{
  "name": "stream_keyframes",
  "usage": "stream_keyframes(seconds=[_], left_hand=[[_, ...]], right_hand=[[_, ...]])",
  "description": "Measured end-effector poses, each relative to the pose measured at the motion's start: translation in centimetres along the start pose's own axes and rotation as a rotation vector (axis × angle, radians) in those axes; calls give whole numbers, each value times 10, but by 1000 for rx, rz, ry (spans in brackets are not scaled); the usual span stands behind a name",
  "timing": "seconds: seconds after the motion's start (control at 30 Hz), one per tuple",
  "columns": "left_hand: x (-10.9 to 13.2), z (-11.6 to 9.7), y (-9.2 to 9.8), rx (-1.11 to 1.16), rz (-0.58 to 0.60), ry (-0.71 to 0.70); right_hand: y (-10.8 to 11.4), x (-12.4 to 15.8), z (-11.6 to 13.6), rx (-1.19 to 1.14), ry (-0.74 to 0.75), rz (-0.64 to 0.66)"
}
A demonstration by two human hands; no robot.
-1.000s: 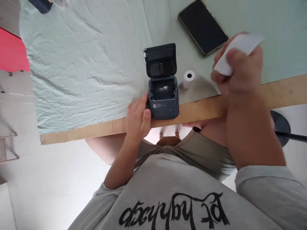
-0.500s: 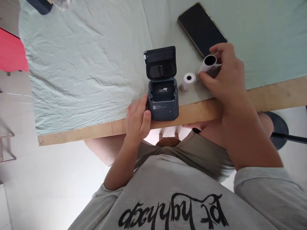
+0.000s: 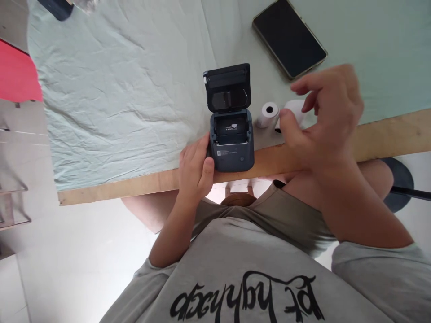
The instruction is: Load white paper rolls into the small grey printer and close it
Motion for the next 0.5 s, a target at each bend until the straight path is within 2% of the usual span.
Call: stream_keyframes(seconds=[0.13,0.27,0.37,0.5], left_hand=[[0,-1,1,19,-17,-20],[0,-1,1,27,-11,-17],[0,0,1,12,-6,-8],[0,0,0,11,-16,-23]], right_hand=[[-6,-3,2,40,20,231],[-12,-5,1,11,-28,354],[-14,-6,0,-25,-46,401],[-15,-6,-2,-74,-38,365]])
Point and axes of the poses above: each hand's wrist, its own x-axis away from the middle knuckle, its own y-axis out of the back of the hand, z = x × y, the point moved 2 cm from there along -x, towards the middle knuckle, and after that the axes turned 10 degrees about y, right-handed, at the moved point
